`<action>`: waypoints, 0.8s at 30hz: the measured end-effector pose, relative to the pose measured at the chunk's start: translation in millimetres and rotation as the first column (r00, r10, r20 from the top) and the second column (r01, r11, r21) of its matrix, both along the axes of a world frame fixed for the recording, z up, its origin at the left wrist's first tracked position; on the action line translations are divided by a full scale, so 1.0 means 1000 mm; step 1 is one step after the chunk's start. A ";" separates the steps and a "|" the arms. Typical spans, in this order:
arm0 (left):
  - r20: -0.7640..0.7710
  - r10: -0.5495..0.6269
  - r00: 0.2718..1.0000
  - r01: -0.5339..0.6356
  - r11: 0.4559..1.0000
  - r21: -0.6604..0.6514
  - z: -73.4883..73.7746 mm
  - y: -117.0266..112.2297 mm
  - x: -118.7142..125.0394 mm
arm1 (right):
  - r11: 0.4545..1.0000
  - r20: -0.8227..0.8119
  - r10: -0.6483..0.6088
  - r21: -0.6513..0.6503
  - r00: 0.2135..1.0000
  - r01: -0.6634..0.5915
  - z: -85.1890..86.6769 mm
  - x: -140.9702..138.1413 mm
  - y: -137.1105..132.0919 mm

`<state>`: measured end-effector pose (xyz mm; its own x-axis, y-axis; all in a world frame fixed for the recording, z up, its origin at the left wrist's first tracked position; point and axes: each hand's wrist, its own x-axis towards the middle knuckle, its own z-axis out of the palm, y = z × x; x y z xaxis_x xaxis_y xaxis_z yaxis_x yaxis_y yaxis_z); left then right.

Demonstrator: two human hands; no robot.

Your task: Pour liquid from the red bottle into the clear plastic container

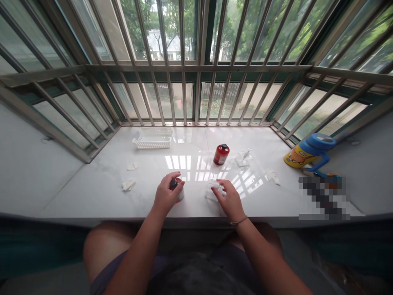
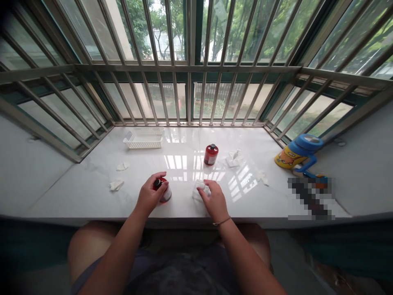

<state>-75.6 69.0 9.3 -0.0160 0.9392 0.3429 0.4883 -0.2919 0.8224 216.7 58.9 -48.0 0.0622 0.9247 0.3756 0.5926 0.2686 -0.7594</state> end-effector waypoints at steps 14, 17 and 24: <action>0.100 -0.020 0.995 0.014 0.998 0.056 -0.014 -0.001 -0.004 | 1.000 -0.012 -0.027 -0.009 1.000 0.027 -0.007 -0.007 0.000; 0.201 0.016 0.979 -0.021 1.000 0.020 -0.017 -0.003 0.000 | 0.999 -0.013 -0.030 -0.011 0.999 0.030 -0.007 -0.007 0.000; 0.173 0.038 0.984 -0.033 0.999 -0.034 -0.007 -0.005 0.004 | 0.999 -0.013 -0.035 -0.018 0.999 0.035 -0.006 -0.008 -0.001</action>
